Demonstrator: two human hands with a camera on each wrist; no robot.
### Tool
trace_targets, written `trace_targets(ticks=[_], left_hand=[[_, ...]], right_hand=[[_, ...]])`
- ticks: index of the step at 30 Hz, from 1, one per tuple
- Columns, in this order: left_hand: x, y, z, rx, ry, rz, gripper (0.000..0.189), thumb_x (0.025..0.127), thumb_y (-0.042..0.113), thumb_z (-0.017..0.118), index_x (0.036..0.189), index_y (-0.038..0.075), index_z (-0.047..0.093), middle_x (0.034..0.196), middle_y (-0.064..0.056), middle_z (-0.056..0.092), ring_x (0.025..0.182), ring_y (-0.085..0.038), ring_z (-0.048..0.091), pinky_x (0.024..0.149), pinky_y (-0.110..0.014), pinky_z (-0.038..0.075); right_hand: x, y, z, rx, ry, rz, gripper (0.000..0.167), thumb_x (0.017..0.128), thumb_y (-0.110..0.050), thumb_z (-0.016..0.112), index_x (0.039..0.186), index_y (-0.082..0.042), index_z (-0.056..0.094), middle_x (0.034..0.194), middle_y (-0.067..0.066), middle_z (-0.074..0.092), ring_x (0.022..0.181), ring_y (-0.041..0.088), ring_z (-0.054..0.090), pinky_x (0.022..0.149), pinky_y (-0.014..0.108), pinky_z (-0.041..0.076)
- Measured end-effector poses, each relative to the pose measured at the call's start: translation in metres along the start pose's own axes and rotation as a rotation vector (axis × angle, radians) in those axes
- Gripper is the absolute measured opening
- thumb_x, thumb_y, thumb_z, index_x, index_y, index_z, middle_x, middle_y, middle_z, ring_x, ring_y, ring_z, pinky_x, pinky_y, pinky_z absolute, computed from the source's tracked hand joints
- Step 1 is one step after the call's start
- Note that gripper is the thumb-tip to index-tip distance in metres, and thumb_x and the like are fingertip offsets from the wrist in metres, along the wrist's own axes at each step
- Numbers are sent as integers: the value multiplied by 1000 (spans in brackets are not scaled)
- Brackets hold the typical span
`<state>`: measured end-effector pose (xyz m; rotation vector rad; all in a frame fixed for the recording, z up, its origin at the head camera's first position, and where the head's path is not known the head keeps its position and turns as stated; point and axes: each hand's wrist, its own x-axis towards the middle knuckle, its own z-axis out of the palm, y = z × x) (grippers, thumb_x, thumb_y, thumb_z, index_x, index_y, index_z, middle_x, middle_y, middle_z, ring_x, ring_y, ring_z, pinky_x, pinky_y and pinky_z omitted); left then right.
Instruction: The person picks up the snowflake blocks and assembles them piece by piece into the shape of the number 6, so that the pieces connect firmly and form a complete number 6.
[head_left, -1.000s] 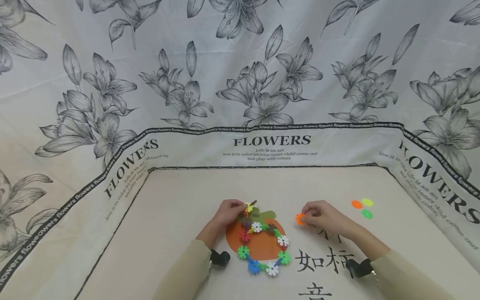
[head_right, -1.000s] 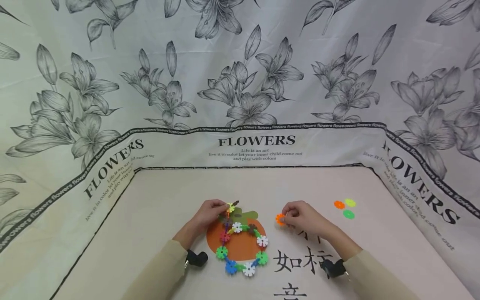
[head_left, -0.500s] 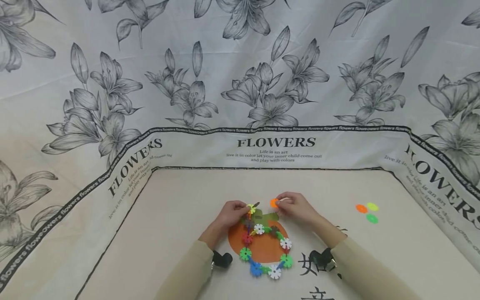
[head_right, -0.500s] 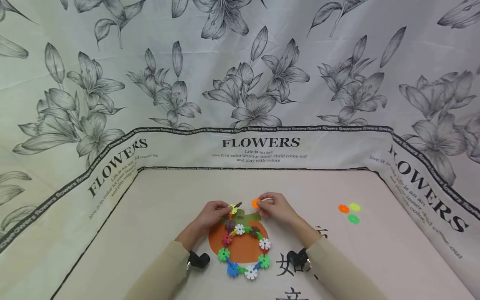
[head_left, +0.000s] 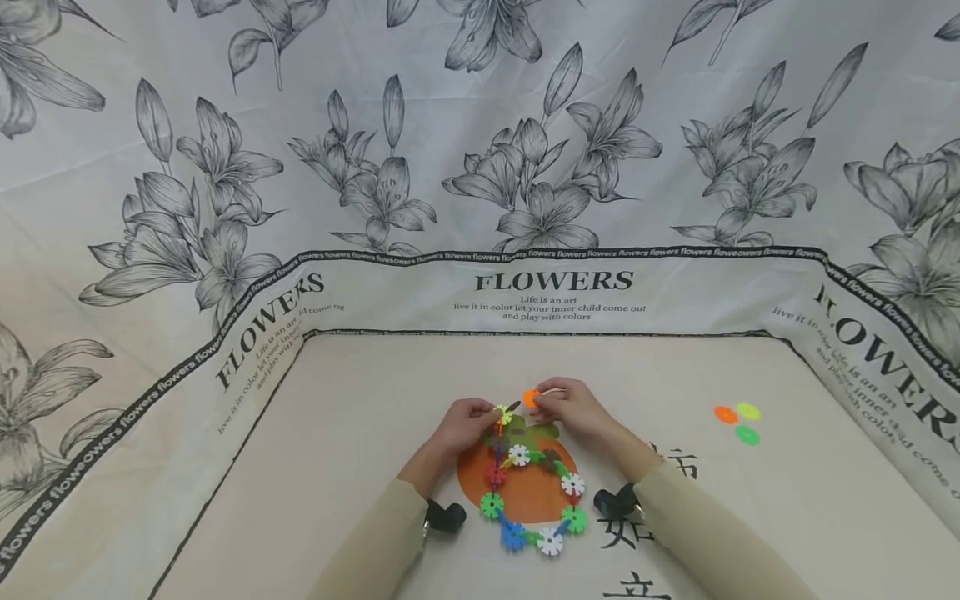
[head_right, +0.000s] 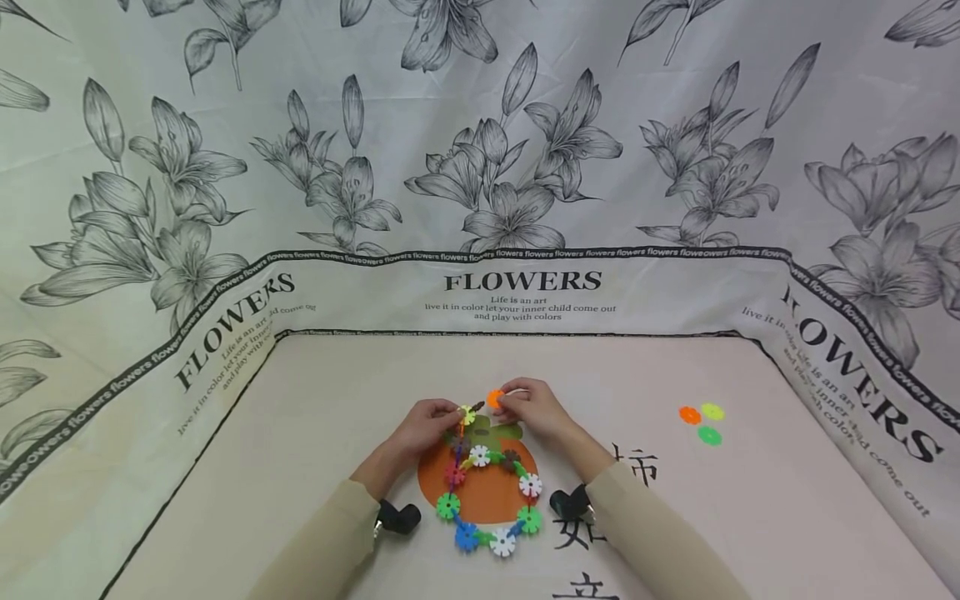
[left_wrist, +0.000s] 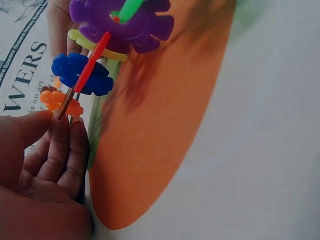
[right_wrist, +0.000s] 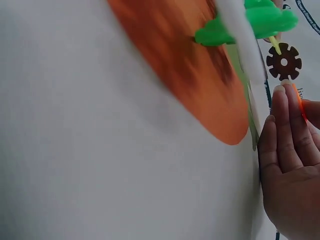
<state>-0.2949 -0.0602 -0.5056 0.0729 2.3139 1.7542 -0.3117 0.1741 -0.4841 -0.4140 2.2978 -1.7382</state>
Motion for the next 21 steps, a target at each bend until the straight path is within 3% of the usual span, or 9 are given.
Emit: trace_targets(ticks=[6, 13, 21], left_hand=[[-1, 1, 0, 3, 0, -3, 21, 102, 21, 65, 104, 2, 73, 87, -3, 71, 81, -14, 60, 74, -25, 49], [-1, -2, 2, -4, 12, -2, 20, 101, 19, 66, 102, 1, 72, 84, -2, 71, 78, -13, 60, 70, -24, 48], [-1, 1, 6, -15, 85, -50, 18, 101, 19, 65, 100, 3, 74, 84, -3, 72, 78, -13, 61, 70, -24, 49]], right_hand=[[3, 1, 3, -28, -3, 4, 29, 103, -9, 58, 123, 12, 56, 98, 24, 75, 90, 34, 74, 87, 41, 58], [4, 7, 5, 7, -35, 9, 31, 102, -9, 58, 124, 14, 57, 100, 23, 75, 93, 31, 74, 90, 36, 56], [3, 7, 6, 27, -27, 3, 24, 102, -8, 59, 117, 10, 62, 99, 21, 76, 92, 28, 74, 89, 32, 56]])
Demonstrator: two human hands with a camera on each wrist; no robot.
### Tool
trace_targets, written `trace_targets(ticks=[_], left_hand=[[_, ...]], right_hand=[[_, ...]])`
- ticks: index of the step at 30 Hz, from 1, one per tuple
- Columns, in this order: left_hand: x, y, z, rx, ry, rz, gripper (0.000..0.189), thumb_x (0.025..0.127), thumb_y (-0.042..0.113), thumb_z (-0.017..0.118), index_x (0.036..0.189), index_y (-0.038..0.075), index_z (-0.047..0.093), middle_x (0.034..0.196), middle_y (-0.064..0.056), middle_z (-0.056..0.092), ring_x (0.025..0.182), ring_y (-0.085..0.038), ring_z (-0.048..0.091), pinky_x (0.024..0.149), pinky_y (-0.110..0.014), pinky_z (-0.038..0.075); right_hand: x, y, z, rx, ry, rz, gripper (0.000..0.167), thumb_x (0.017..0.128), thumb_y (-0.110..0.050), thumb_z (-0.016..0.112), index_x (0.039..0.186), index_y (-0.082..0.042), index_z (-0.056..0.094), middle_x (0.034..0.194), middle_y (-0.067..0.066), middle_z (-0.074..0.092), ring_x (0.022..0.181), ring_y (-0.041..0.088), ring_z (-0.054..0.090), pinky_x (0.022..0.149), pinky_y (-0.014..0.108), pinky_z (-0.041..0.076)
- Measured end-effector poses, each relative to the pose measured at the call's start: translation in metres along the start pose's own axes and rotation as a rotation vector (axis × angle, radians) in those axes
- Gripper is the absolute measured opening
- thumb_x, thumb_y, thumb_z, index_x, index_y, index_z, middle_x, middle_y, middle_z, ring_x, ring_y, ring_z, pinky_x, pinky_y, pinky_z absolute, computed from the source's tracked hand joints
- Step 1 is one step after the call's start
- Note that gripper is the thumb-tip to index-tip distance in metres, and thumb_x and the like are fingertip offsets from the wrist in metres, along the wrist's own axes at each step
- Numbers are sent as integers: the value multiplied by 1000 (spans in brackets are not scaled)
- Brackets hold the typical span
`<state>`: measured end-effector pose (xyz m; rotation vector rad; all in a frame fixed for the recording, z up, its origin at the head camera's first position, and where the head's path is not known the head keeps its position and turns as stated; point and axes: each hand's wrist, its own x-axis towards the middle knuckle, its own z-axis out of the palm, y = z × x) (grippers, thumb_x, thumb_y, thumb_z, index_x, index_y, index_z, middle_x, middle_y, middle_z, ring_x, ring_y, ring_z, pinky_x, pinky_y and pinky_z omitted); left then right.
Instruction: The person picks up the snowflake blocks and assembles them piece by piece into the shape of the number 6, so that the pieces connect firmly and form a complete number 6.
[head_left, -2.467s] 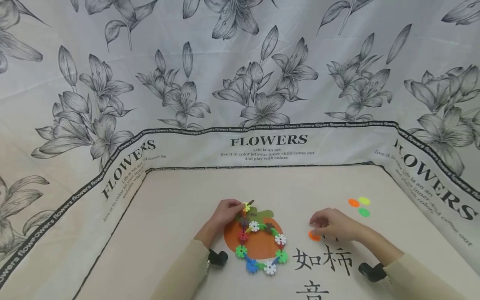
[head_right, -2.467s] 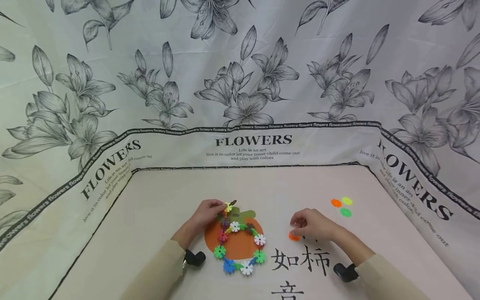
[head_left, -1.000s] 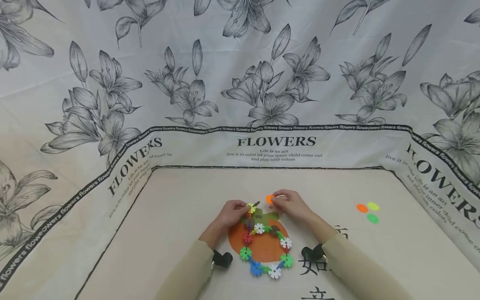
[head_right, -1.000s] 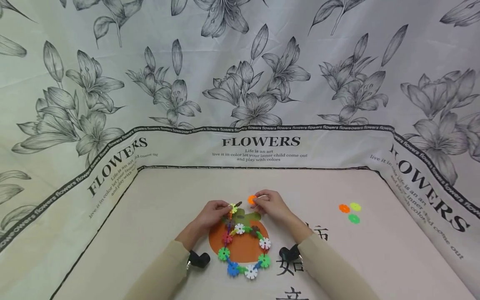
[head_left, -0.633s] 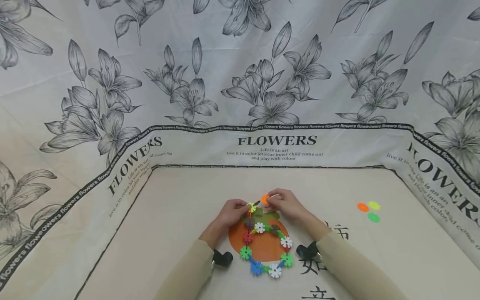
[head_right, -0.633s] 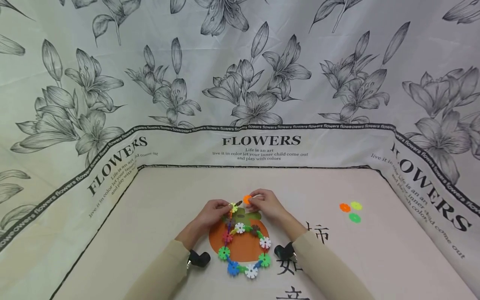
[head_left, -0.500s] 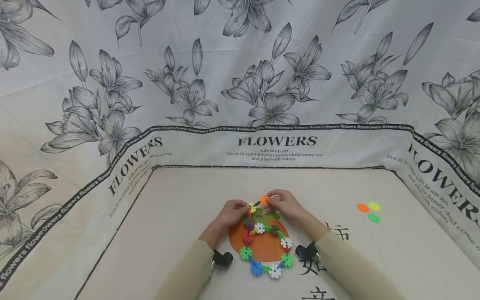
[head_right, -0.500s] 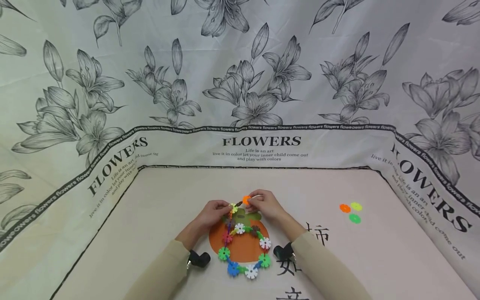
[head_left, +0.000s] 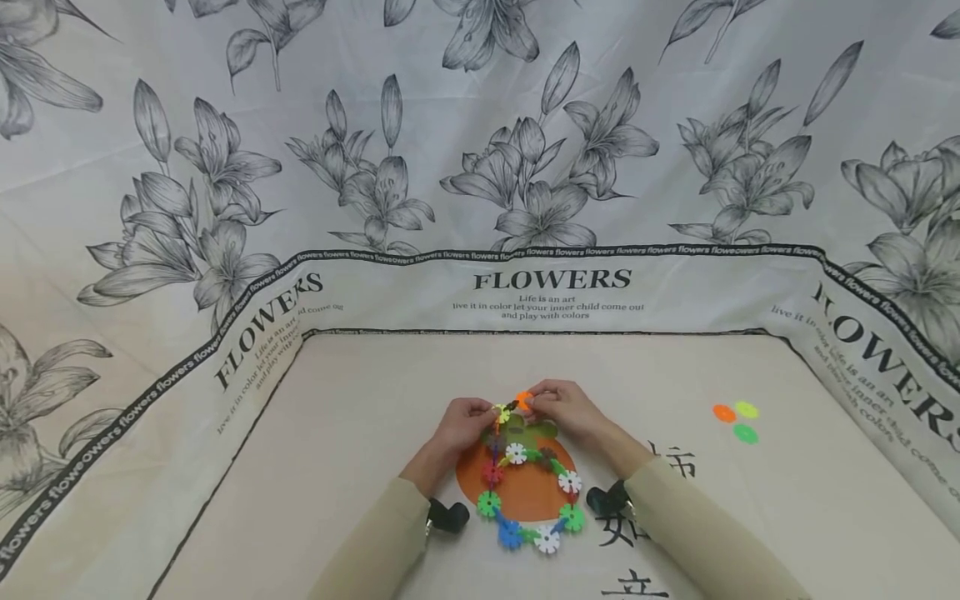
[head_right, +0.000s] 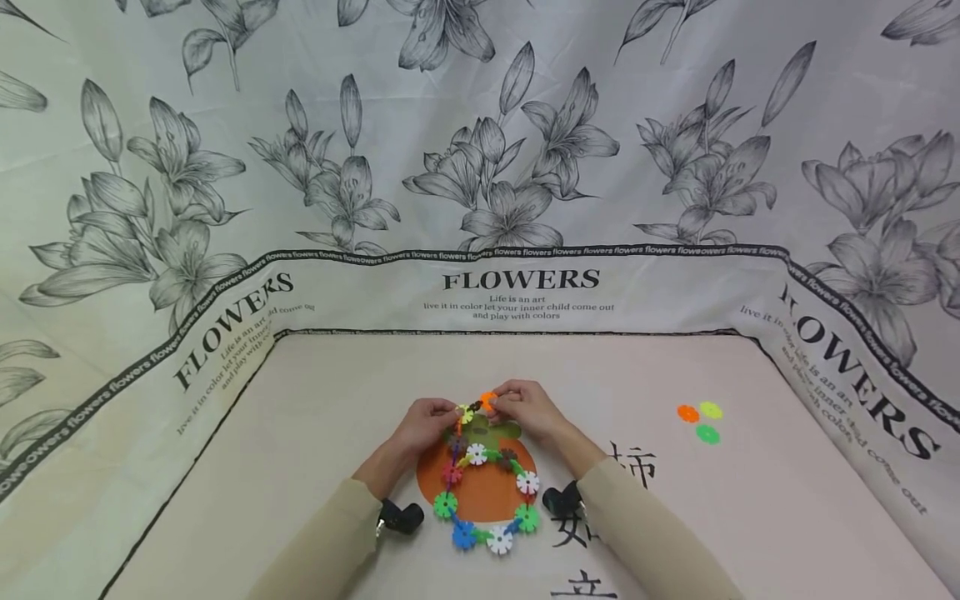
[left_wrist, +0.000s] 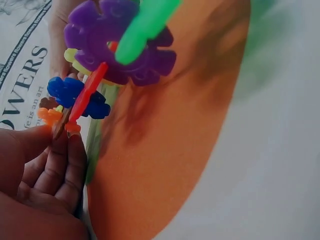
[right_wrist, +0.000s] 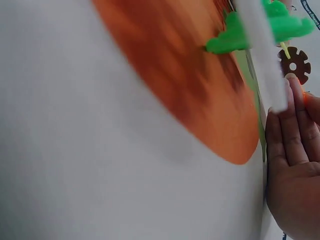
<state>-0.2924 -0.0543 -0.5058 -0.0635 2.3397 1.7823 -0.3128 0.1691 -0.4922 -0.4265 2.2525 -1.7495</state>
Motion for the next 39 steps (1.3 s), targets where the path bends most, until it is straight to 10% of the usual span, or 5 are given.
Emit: trace_targets(ticks=[28, 39], left_hand=[[-1, 4, 6, -1, 44, -2, 17, 100, 18, 68, 100, 2, 74, 85, -4, 70, 80, -15, 60, 72, -26, 49], [0, 2, -3, 67, -36, 23, 22, 101, 23, 66, 105, 3, 74, 92, -3, 70, 86, -16, 59, 78, -28, 49]], right_hand=[[6, 0, -6, 73, -68, 49, 26, 100, -6, 58, 119, 12, 62, 97, 17, 74, 87, 18, 71, 88, 30, 55], [-7, -9, -18, -169, -50, 33, 40, 106, -22, 57, 133, 7, 57, 106, 20, 75, 94, 29, 72, 83, 37, 57]])
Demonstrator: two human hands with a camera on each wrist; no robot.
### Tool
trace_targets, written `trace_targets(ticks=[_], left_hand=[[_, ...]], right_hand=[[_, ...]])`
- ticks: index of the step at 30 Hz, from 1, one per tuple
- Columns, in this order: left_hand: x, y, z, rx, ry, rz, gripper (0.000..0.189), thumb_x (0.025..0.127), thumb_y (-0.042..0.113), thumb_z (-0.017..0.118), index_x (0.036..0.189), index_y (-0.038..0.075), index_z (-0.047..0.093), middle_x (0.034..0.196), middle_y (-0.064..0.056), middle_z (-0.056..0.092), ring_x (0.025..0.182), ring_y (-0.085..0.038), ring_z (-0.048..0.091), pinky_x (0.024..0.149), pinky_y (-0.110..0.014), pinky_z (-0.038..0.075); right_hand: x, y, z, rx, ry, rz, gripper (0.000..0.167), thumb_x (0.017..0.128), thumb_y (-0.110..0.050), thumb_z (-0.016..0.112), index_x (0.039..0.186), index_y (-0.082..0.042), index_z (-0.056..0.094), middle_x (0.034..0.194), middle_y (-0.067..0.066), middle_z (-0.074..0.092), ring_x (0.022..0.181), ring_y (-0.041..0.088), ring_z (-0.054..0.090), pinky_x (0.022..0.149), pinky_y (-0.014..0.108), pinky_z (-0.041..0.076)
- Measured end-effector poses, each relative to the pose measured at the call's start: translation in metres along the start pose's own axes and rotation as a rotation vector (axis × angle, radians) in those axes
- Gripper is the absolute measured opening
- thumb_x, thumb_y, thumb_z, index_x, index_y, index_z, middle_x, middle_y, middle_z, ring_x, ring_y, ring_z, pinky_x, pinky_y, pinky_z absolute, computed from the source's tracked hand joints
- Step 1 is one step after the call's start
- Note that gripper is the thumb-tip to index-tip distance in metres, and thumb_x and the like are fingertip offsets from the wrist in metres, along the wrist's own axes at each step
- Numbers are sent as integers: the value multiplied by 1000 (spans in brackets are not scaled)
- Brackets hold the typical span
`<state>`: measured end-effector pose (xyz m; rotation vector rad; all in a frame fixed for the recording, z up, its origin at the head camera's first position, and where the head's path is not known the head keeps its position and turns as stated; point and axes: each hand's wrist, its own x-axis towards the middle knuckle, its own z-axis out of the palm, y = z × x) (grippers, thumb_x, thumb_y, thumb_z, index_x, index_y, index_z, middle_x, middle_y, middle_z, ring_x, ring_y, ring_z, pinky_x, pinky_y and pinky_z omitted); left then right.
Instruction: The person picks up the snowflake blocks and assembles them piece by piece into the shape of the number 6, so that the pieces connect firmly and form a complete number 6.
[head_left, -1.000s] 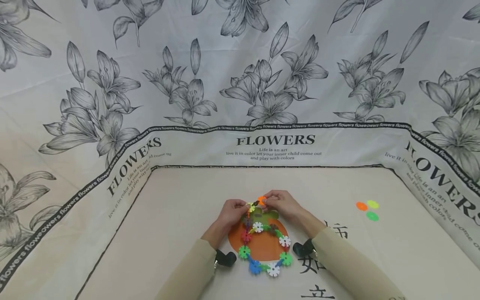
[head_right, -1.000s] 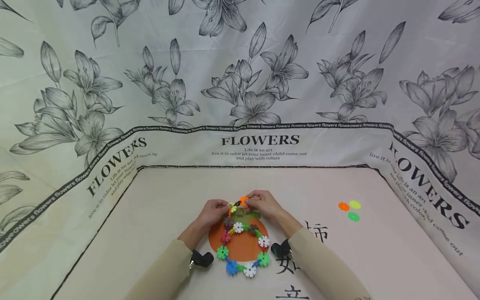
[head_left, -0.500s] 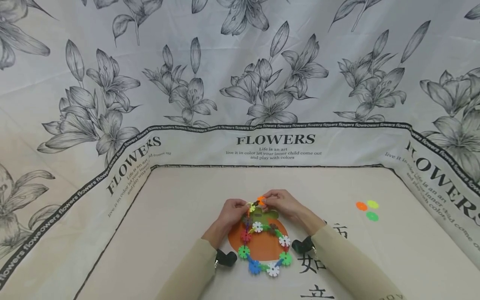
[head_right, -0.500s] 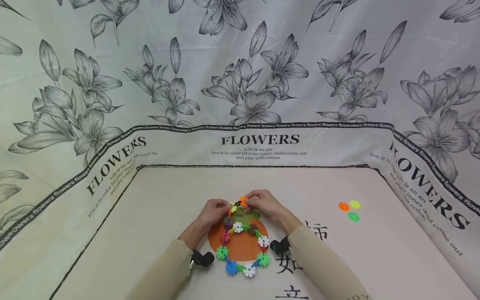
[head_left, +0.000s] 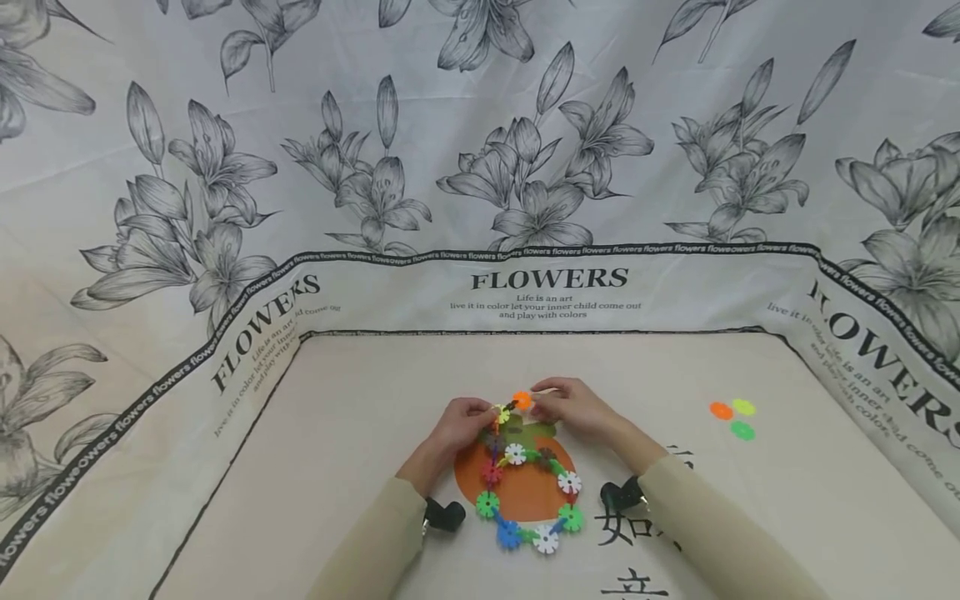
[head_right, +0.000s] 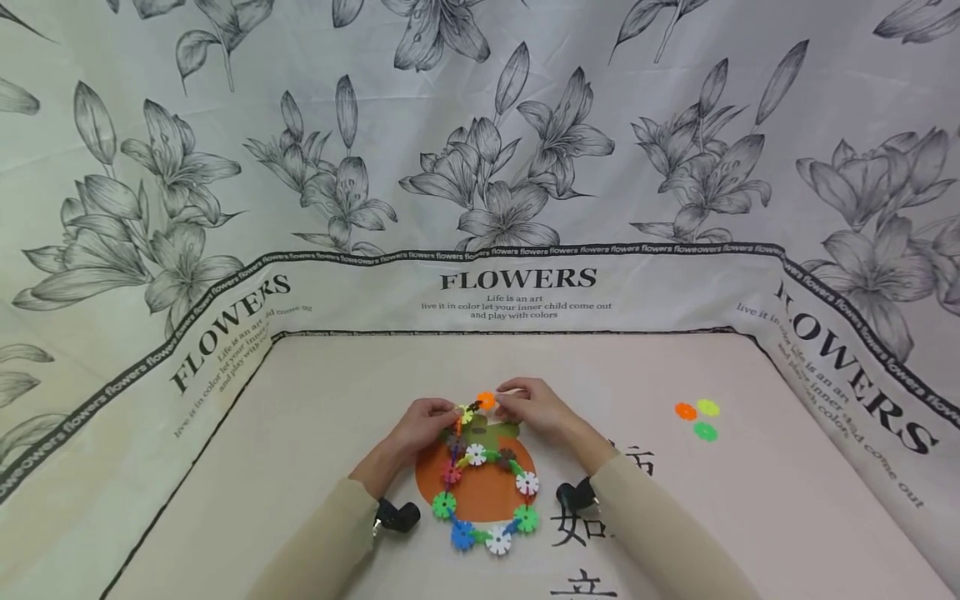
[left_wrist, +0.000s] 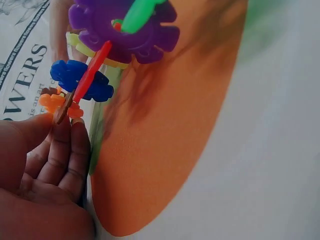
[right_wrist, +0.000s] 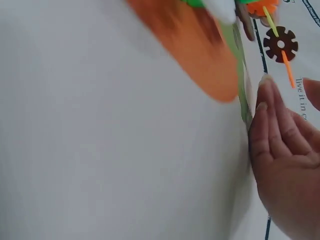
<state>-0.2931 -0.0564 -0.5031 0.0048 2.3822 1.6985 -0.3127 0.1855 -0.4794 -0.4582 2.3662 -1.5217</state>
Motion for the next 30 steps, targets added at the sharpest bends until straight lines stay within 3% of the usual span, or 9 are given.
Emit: trace_targets(ticks=[9, 14, 18, 24, 30], left_hand=[[2, -3, 0, 3, 4, 2, 22, 101, 24, 66, 104, 4, 74, 90, -2, 71, 84, -15, 59, 76, -27, 48], [3, -5, 0, -13, -5, 13, 22, 101, 24, 66, 104, 4, 74, 89, -2, 71, 83, -15, 60, 76, -27, 48], [3, -7, 2, -21, -14, 10, 21, 101, 24, 67, 104, 4, 73, 90, -3, 71, 83, -15, 61, 75, -27, 49], [2, -7, 3, -13, -26, 17, 22, 101, 25, 67, 103, 4, 73, 91, -3, 71, 84, -16, 61, 76, -28, 50], [4, -9, 0, -23, -37, 53, 20, 101, 21, 66, 101, 2, 73, 86, -3, 71, 81, -14, 61, 72, -26, 49]], right_hand=[[-58, -4, -46, -328, 129, -20, 38, 103, -26, 62, 128, 3, 63, 104, 13, 73, 92, 27, 69, 78, 38, 53], [-92, 8, -80, -470, 247, 13, 36, 101, -28, 66, 125, -1, 67, 108, 8, 72, 101, 26, 66, 82, 42, 54], [-116, 25, -110, -571, 347, 25, 33, 99, -27, 69, 119, -1, 68, 105, 13, 71, 96, 29, 65, 77, 41, 52], [-151, 55, -158, -649, 459, 72, 34, 97, -27, 71, 114, 3, 68, 98, 17, 67, 89, 30, 60, 69, 38, 47], [-171, 76, -187, -625, 463, 183, 48, 99, -34, 66, 121, 8, 61, 112, 34, 61, 97, 44, 59, 72, 47, 51]])
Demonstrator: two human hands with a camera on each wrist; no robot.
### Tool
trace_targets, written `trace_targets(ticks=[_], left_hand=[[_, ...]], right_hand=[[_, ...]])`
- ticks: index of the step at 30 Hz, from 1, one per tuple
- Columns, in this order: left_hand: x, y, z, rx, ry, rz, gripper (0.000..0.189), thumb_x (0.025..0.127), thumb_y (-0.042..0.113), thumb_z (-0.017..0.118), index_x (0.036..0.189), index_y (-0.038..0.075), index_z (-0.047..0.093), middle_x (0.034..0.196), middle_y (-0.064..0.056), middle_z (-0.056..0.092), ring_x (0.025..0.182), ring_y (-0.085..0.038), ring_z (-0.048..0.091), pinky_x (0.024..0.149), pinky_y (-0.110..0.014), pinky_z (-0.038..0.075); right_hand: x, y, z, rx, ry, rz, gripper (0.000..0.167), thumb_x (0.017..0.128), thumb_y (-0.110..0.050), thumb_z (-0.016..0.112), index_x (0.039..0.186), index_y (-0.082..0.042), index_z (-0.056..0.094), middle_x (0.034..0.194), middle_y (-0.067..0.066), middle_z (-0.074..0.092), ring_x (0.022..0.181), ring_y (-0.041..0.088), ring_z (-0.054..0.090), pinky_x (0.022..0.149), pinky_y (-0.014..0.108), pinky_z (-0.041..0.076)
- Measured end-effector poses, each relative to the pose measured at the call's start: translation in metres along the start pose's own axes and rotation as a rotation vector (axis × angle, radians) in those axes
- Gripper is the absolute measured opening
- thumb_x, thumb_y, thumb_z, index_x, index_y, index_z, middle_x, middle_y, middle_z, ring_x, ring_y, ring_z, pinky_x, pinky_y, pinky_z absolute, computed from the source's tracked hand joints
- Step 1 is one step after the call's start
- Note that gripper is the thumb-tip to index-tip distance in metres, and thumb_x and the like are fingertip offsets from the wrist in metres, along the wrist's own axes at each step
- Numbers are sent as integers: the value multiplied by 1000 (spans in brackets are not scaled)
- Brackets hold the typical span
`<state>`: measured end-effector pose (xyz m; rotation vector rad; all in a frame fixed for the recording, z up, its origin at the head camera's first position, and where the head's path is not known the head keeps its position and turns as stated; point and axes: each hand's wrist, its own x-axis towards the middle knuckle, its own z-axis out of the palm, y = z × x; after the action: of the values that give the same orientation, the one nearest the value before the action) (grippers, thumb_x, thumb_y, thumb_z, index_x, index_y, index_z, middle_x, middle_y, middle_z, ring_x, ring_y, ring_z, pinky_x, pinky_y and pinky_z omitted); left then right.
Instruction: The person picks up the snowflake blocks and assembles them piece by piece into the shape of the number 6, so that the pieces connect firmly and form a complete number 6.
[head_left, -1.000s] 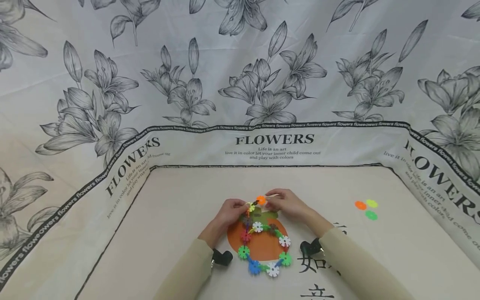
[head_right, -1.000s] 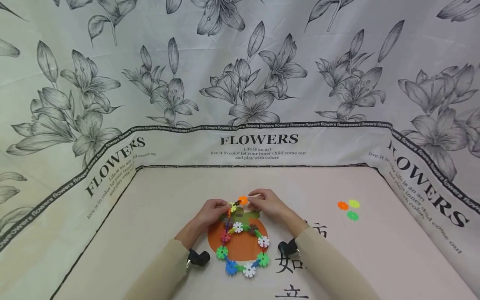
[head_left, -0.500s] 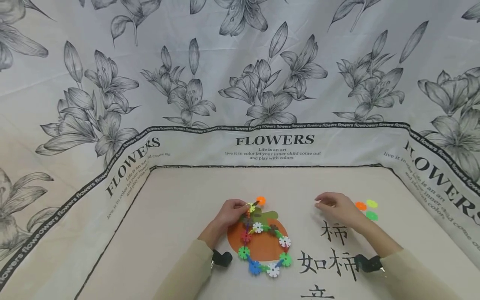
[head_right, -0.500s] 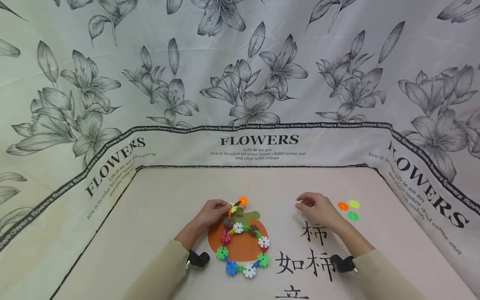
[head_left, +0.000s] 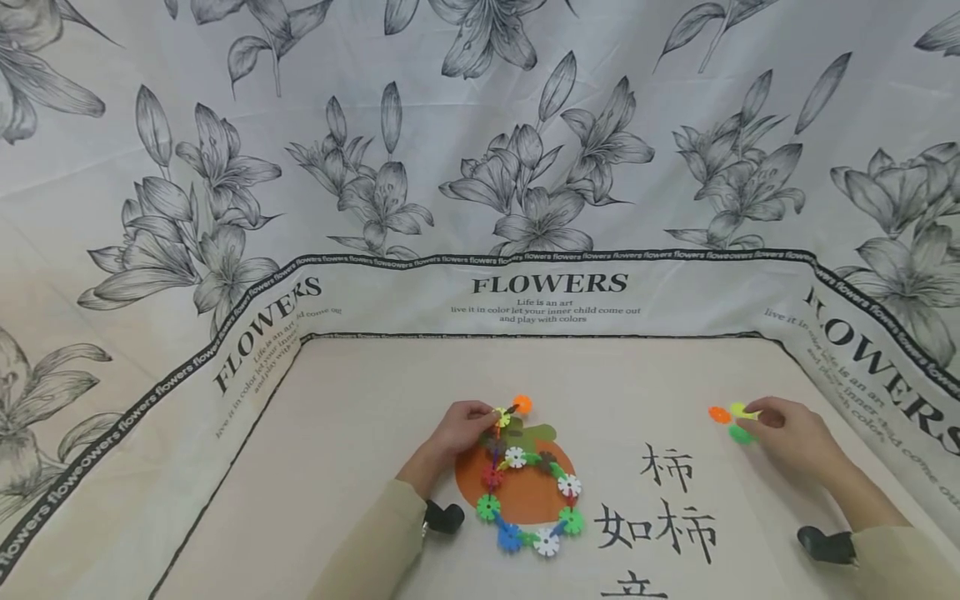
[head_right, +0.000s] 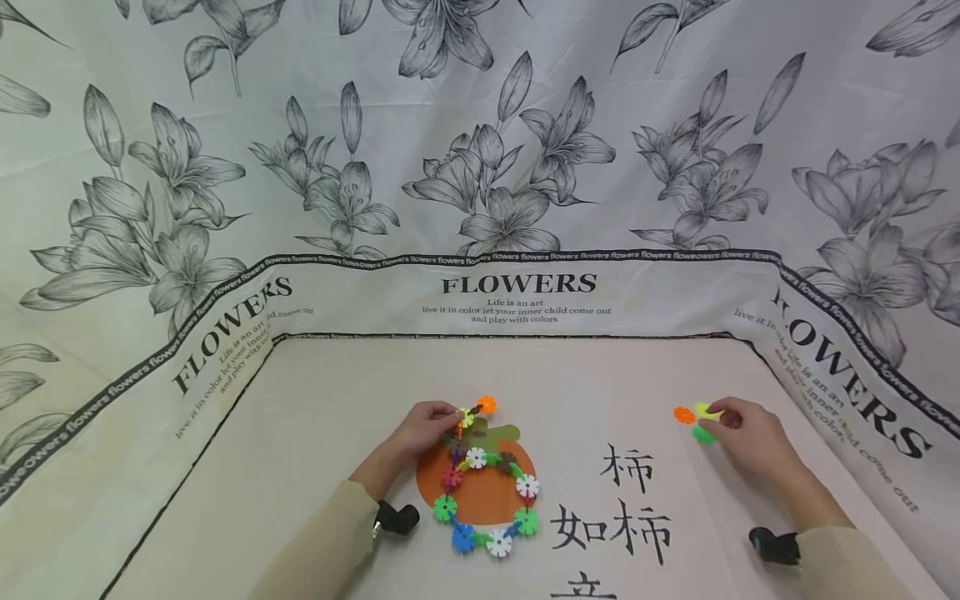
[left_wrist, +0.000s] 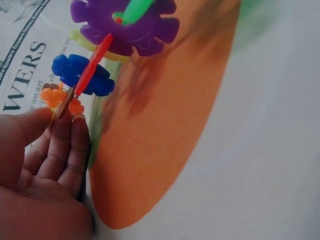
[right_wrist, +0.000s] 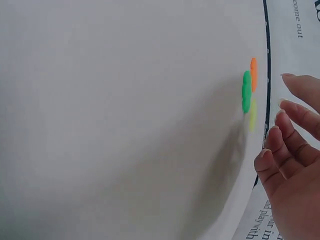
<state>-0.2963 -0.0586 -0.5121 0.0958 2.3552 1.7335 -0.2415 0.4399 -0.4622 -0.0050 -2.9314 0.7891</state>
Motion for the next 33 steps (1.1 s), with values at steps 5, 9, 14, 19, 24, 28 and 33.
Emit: trace_targets(ticks=[5, 9, 14, 19, 24, 28, 33], left_hand=[[-1, 2, -1, -2, -6, -4, 21, 101, 23, 66, 101, 3, 72, 86, -3, 71, 81, -15, 60, 71, -26, 48], [-1, 4, -2, -1, -6, -9, 21, 101, 22, 67, 101, 3, 72, 86, -3, 71, 81, -15, 60, 71, -26, 48], [0, 3, -2, 2, -9, -5, 21, 101, 22, 66, 101, 2, 72, 85, -2, 71, 81, -15, 60, 72, -25, 48], [-1, 2, -2, -1, -9, -10, 21, 101, 23, 66, 102, 3, 73, 85, -3, 71, 82, -15, 61, 74, -26, 49], [-3, 5, -2, 3, -10, -15, 21, 101, 23, 65, 103, 3, 72, 87, -3, 71, 83, -15, 61, 74, -25, 49], [-4, 7, -2, 2, -3, -13, 22, 101, 24, 66, 102, 3, 72, 88, -3, 72, 82, -15, 60, 72, -25, 48], [-5, 5, -2, 8, -6, -17, 21, 101, 24, 66, 102, 3, 72, 88, -3, 71, 82, -15, 60, 73, -25, 48]], right_hand=[[-1, 13, -4, 7, -75, 60, 64, 97, -41, 68, 128, 14, 54, 107, 29, 62, 91, 36, 60, 68, 39, 52], [1, 18, -4, 21, -123, 74, 67, 96, -42, 69, 128, 15, 54, 102, 19, 64, 88, 26, 58, 67, 32, 48], [5, 23, 1, 36, -131, 59, 56, 96, -36, 69, 121, 14, 59, 102, 18, 65, 89, 26, 59, 68, 31, 50], [7, 24, 3, 37, -129, 60, 52, 96, -34, 69, 119, 13, 60, 102, 19, 64, 88, 27, 59, 68, 32, 50], [6, 24, 5, 42, -144, 74, 63, 95, -40, 71, 123, 15, 56, 99, 16, 63, 86, 26, 58, 65, 32, 50], [8, 25, 4, 33, -140, 64, 61, 94, -39, 72, 120, 15, 57, 96, 14, 63, 82, 24, 57, 64, 32, 49], [5, 12, 10, 65, -113, 29, 44, 94, -34, 73, 107, 7, 62, 86, 9, 63, 73, 17, 54, 59, 29, 46]])
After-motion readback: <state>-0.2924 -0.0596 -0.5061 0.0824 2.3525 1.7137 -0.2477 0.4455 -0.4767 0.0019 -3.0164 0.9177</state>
